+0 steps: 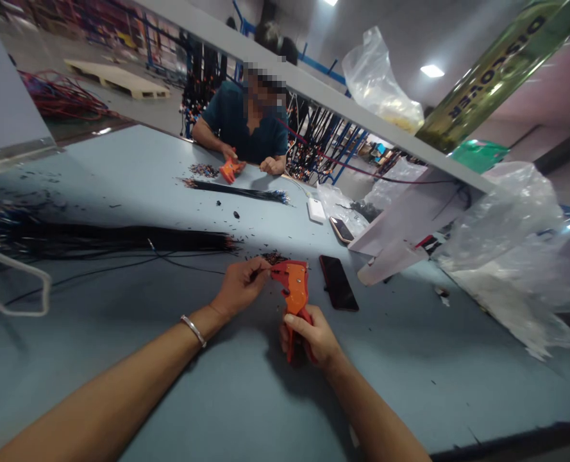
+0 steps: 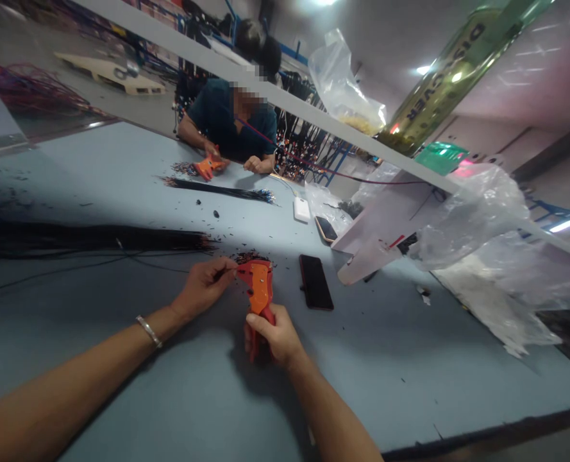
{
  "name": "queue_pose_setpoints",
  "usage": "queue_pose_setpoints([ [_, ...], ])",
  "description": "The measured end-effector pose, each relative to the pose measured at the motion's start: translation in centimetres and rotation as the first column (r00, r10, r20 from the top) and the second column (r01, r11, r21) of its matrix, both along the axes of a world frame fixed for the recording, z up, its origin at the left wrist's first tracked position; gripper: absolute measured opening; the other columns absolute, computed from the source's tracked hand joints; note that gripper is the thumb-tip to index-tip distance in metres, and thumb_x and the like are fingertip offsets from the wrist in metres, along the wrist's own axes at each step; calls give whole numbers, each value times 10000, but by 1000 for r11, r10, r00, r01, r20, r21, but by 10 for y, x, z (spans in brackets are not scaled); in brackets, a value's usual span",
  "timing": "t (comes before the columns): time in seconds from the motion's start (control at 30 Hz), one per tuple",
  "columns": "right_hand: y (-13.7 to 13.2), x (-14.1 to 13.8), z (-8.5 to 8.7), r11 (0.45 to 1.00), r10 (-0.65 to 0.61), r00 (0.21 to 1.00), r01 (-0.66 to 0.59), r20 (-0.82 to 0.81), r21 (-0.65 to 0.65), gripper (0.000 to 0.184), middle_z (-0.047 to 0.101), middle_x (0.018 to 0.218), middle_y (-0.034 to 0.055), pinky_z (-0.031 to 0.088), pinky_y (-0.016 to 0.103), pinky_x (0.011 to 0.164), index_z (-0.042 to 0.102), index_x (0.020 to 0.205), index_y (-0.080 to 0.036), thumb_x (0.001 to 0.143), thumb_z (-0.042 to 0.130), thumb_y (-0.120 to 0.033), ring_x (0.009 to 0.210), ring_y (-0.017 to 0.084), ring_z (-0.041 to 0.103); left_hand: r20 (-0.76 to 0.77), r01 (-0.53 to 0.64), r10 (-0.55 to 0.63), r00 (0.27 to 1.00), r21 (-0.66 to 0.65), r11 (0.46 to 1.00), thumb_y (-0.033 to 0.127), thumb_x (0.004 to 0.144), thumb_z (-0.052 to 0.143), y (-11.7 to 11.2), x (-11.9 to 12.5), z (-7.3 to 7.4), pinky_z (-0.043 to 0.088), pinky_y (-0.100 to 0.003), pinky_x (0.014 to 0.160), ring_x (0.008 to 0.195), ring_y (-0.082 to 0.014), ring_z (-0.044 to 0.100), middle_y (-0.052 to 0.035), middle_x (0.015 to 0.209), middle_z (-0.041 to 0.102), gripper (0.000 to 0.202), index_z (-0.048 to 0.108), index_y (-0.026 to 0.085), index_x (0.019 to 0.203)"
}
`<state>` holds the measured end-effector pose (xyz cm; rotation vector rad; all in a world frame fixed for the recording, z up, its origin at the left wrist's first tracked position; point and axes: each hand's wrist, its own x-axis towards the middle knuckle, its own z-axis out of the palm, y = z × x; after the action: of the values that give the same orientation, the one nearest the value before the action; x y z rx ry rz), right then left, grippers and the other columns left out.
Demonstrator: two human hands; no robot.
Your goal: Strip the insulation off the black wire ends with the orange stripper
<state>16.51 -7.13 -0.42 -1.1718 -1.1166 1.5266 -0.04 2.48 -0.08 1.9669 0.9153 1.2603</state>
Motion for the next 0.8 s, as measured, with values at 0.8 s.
queue_pose_setpoints([
  [0.8,1,-9,-11,987,-158,987,157,-33,-15,361,496,409,-46,307,176,260,491,569,-163,692,690,-438,276,88,449,-114,-26,25,993,-10,1000,244,828,452,0,2,-2,336,-200,540,537,-95,466,37,573,532,195,596,152,734],
])
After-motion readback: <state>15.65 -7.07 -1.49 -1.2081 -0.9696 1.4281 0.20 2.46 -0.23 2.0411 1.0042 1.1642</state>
